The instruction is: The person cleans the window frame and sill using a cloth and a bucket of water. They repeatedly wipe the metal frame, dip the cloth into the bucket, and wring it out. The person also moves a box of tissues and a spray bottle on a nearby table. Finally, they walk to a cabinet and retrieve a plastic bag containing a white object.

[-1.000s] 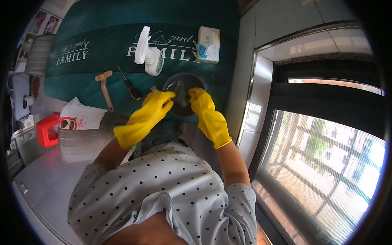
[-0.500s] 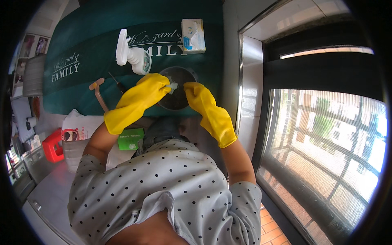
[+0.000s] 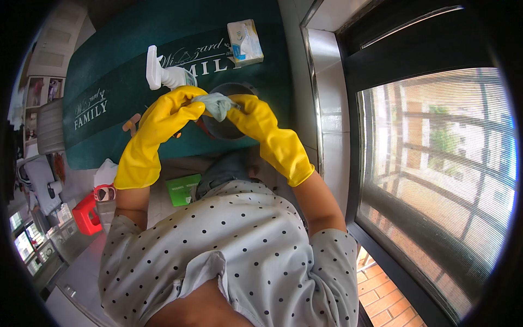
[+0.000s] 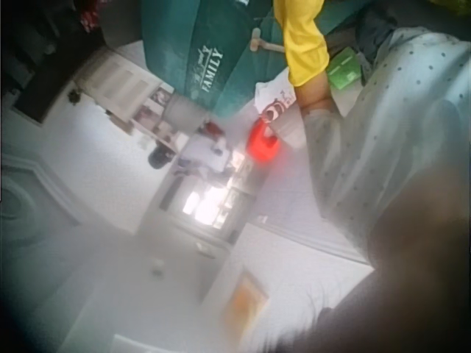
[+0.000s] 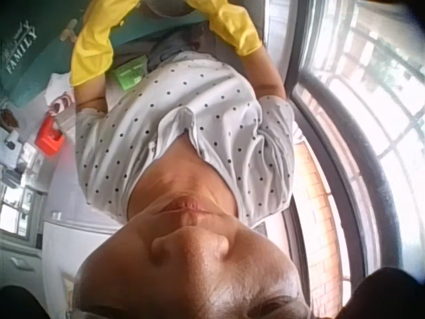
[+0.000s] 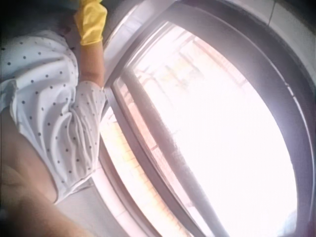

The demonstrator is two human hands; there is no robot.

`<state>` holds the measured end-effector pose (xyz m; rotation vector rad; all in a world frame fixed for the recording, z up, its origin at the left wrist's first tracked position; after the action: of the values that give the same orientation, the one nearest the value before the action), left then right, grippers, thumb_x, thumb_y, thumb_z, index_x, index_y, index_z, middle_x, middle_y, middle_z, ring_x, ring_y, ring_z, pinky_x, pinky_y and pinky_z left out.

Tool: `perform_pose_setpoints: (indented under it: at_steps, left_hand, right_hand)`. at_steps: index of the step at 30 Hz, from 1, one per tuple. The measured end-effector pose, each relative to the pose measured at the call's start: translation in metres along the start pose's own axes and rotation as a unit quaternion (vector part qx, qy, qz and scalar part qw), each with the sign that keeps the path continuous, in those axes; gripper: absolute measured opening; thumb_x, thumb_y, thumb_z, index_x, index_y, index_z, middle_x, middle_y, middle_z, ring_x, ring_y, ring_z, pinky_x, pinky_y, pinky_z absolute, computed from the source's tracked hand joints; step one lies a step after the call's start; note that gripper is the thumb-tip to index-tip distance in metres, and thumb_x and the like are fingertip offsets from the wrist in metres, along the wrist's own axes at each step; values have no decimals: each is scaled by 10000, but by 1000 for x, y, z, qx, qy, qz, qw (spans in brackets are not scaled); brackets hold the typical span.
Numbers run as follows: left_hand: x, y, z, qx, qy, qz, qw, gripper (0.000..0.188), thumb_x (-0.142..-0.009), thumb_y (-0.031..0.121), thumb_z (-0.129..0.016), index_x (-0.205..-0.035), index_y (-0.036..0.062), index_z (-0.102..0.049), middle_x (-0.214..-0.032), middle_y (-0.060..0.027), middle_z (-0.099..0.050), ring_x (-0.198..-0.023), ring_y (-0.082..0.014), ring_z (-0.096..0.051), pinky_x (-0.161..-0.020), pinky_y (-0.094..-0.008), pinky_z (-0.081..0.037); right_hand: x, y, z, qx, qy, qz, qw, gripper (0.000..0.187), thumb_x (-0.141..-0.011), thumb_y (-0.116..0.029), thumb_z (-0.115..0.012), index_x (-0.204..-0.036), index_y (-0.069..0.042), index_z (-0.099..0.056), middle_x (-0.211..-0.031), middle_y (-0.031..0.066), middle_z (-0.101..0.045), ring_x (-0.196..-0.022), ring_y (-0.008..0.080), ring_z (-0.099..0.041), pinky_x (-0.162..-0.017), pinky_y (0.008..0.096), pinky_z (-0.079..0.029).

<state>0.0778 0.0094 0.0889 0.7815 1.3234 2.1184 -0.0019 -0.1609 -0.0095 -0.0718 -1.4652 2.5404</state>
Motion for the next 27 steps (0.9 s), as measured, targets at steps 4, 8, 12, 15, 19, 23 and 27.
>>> perform_pose_setpoints:
  at_steps: [4,8,12,15,19,23,27]
  left_hand:
    - [-11,-60,-15,-167,7,31,986,363,-966,331,-643,-1220,71,-637,-996,-112,-715,-903,-276,-698,-797,-373,-525]
    - [3,-118,-47,-238,118,-103,959,303,-968,227,-582,-1225,74,-629,-1224,-138,-658,-1130,-365,-609,-945,-411,-493]
    - [6,-113,-48,-144,143,-85,976,286,-987,136,-528,-1252,81,-620,-1243,-120,-655,-1160,-332,-612,-983,-366,-489]
    - [11,-105,-39,-139,156,-41,977,307,-979,119,-545,-1277,91,-612,-1266,-111,-652,-1182,-312,-611,-998,-354,-480]
    - [19,-102,-27,-78,140,23,987,417,-945,98,-602,-1360,128,-574,-1361,-92,-609,-1215,-278,-604,-1019,-348,-467]
    - [10,-74,-39,-40,45,16,998,647,-899,139,-690,-1498,163,-445,-1474,-113,-509,-1305,-300,-545,-1073,-351,-435]
    - [-14,-60,-70,49,12,-18,999,693,-920,161,-683,-1538,177,-371,-1533,-143,-449,-1397,-337,-456,-1147,-379,-377]
  right_hand:
    - [6,15,13,-249,-41,-192,948,299,-955,-150,-658,-1230,-36,-631,-938,127,-710,-807,205,-712,-719,293,-551]
    - [-11,22,3,53,-70,-155,984,350,-923,-183,-659,-1247,-55,-630,-1102,192,-702,-988,318,-701,-861,369,-550]
    - [-34,79,-66,213,-89,-132,964,361,-953,-231,-599,-1286,-95,-629,-1287,168,-651,-1215,365,-603,-1028,422,-484]
    - [-43,78,-89,188,-199,-243,930,398,-922,-232,-639,-1301,-111,-633,-1354,171,-609,-1289,364,-541,-1085,423,-435]
    - [-38,62,-60,231,-108,-38,966,424,-884,-213,-680,-1292,-105,-641,-1323,163,-634,-1252,365,-571,-1060,428,-454]
    - [-30,-24,5,58,-111,-106,986,380,-892,-249,-735,-1188,-28,-649,-1087,160,-712,-1008,314,-694,-897,368,-540]
    - [-19,-72,30,-108,-126,-185,969,343,-922,-222,-738,-1158,7,-640,-1007,149,-709,-895,225,-716,-793,315,-569]
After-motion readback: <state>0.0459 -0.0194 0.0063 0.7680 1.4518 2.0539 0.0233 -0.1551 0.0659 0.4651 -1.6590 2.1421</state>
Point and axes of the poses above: each hand's wrist, its own x-axis away from the middle knuckle, its own z-axis out of the back of the hand, y = z × x, the point moved 7 cm from there along -x, towards the middle knuckle
